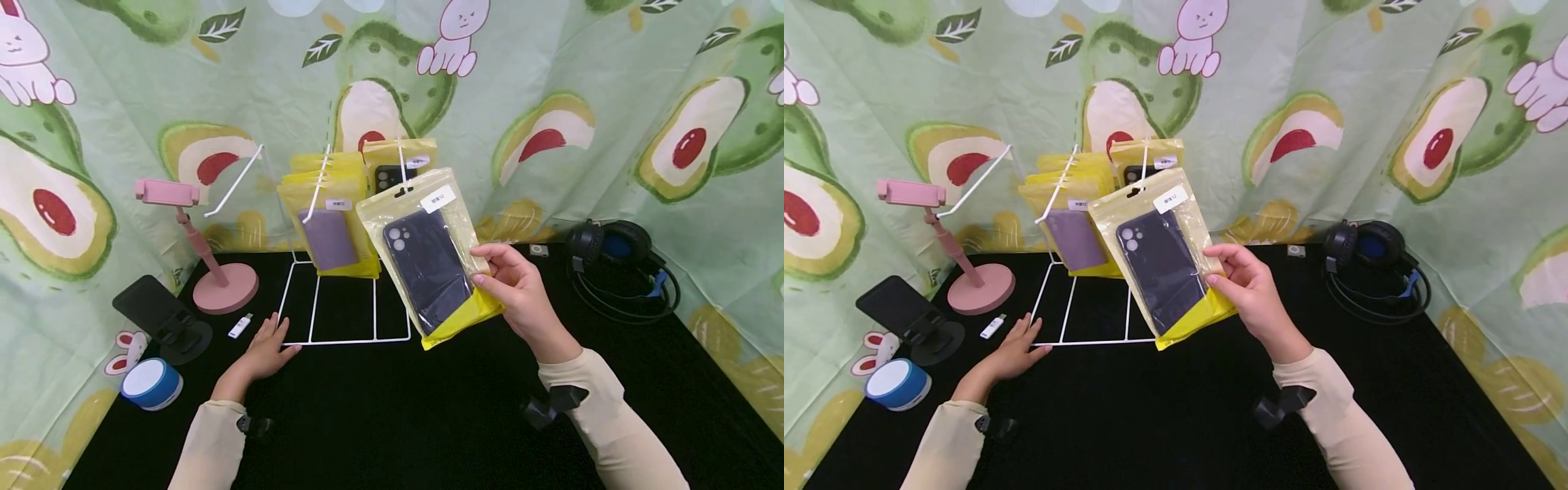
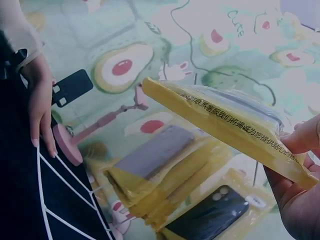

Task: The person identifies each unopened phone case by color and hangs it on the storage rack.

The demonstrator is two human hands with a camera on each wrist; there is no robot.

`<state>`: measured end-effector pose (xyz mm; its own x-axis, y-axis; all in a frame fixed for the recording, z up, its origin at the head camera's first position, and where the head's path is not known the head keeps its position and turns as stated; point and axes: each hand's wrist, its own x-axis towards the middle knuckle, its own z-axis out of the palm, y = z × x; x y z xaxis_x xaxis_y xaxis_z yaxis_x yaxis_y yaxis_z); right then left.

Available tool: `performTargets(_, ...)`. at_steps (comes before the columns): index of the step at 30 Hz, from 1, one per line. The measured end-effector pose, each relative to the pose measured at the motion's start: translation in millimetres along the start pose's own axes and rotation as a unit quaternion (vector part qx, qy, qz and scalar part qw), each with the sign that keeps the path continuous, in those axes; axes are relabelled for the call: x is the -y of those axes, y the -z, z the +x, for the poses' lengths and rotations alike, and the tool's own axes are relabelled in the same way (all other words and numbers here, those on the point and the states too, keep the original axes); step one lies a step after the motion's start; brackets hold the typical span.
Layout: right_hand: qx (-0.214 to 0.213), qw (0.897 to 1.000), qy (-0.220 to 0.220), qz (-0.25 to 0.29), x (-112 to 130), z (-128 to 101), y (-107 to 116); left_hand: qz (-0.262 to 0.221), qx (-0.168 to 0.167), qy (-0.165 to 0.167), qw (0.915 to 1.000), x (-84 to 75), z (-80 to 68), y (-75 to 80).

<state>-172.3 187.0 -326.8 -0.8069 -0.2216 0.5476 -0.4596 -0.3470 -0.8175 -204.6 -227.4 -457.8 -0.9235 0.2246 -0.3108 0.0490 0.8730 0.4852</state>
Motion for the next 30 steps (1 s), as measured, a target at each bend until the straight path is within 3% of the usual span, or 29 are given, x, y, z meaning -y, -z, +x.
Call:
performTargets(9, -0.049, 0.998, -0.040, -0.001, -16.8, 6.9, 6.6, -0.001, -0.005, -0.003, 1.0000, 0.7, -1.8, 1.5)
performTargets(17, -0.136, 0.984, -0.102, -0.048, -40.3, 50.2, 9.8, 0.001, -0.009, -0.005, 1.0000, 0.1, -3.0, 2.6)
performTargets(24, -0.192, 0.976, -0.098, -0.035, -67.5, 81.5, 7.1, 0.002, -0.007, -0.006, 1.0000, -1.0, -2.9, 1.6)
performTargets(30, -0.205, 0.973, -0.105, -0.031, -85.7, 83.6, 9.7, 0.006, -0.009, -0.011, 0.9999, 0.7, -1.3, 0.1)
